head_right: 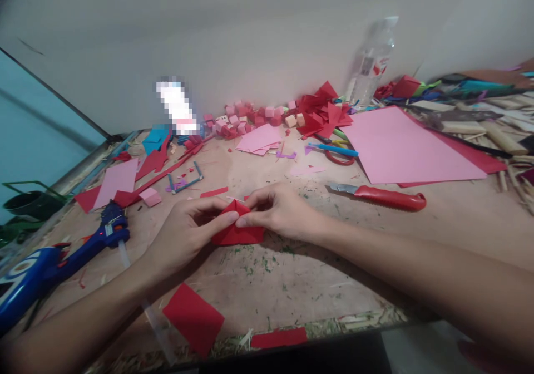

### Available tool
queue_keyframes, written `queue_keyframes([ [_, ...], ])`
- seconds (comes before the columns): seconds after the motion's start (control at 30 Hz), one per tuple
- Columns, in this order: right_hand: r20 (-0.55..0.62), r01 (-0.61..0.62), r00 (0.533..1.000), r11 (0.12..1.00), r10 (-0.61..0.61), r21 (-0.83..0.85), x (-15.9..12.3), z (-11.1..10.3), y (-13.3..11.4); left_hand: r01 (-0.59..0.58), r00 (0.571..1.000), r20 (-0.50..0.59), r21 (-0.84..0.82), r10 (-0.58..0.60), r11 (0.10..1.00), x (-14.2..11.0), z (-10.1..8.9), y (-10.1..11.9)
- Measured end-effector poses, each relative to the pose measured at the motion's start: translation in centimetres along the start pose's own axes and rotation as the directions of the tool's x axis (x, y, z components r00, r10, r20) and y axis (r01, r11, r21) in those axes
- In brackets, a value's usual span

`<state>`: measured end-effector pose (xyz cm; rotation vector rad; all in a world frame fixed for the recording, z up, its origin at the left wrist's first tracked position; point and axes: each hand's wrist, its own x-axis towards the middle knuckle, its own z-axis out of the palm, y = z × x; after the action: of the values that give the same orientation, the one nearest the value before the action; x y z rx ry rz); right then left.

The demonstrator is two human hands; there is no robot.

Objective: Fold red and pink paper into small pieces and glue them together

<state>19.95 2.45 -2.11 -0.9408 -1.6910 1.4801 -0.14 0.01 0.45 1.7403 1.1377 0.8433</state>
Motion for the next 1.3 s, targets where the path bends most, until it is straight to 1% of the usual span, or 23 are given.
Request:
queue_keyframes([
  [0.1, 0.004, 0.005, 1.000, 1.000, -0.005, -0.013, -0.06, 0.04, -0.01, -0.004, 1.000, 0.011, -0.011, 0.004, 1.000, -0.03, -0.03, -0.04],
  [0.27, -0.048, 0.040, 0.998, 0.999, -0.041, -0.029, -0.17, -0.06, -0.18, -0.024, 0.999, 0.024, -0.038, 0.025, 0.999, -0.08, -0.14, -0.14],
  [0.37, -0.052, 0.052, 0.997, 0.998, -0.053, -0.030, -0.22, -0.11, -0.26, -0.038, 0.998, 0.046, -0.022, 0.039, 0.999, -0.07, -0.12, -0.14],
  [0.57, -0.093, 0.038, 0.995, 0.999, -0.037, 0.008, -0.13, -0.02, -0.13, -0.027, 0.996, 0.091, 0.021, 0.025, 0.999, 0.06, -0.20, 0.06],
  [0.73, -0.104, 0.028, 0.994, 0.999, -0.025, 0.023, -0.03, -0.03, -0.11, -0.025, 0.995, 0.099, 0.078, 0.017, 0.997, 0.05, -0.34, 0.11],
  [0.93, -0.068, 0.021, 0.998, 1.000, -0.020, 0.017, -0.18, -0.05, -0.32, -0.046, 0.993, 0.117, 0.095, 0.034, 0.994, 0.20, -0.46, 0.22],
  [1.07, -0.080, -0.003, 0.997, 1.000, 0.004, 0.021, -0.14, -0.06, -0.34, -0.020, 0.993, 0.117, 0.071, 0.011, 0.997, 0.07, -0.42, 0.39],
  [1.2, -0.094, -0.018, 0.995, 0.999, 0.022, 0.041, -0.05, -0.09, -0.35, -0.010, 0.996, 0.094, 0.052, 0.005, 0.999, -0.06, -0.31, 0.32],
  [1.3, -0.097, -0.020, 0.995, 0.999, 0.024, 0.034, -0.02, -0.12, -0.33, -0.007, 0.994, 0.109, 0.062, 0.000, 0.998, 0.06, -0.35, 0.17],
])
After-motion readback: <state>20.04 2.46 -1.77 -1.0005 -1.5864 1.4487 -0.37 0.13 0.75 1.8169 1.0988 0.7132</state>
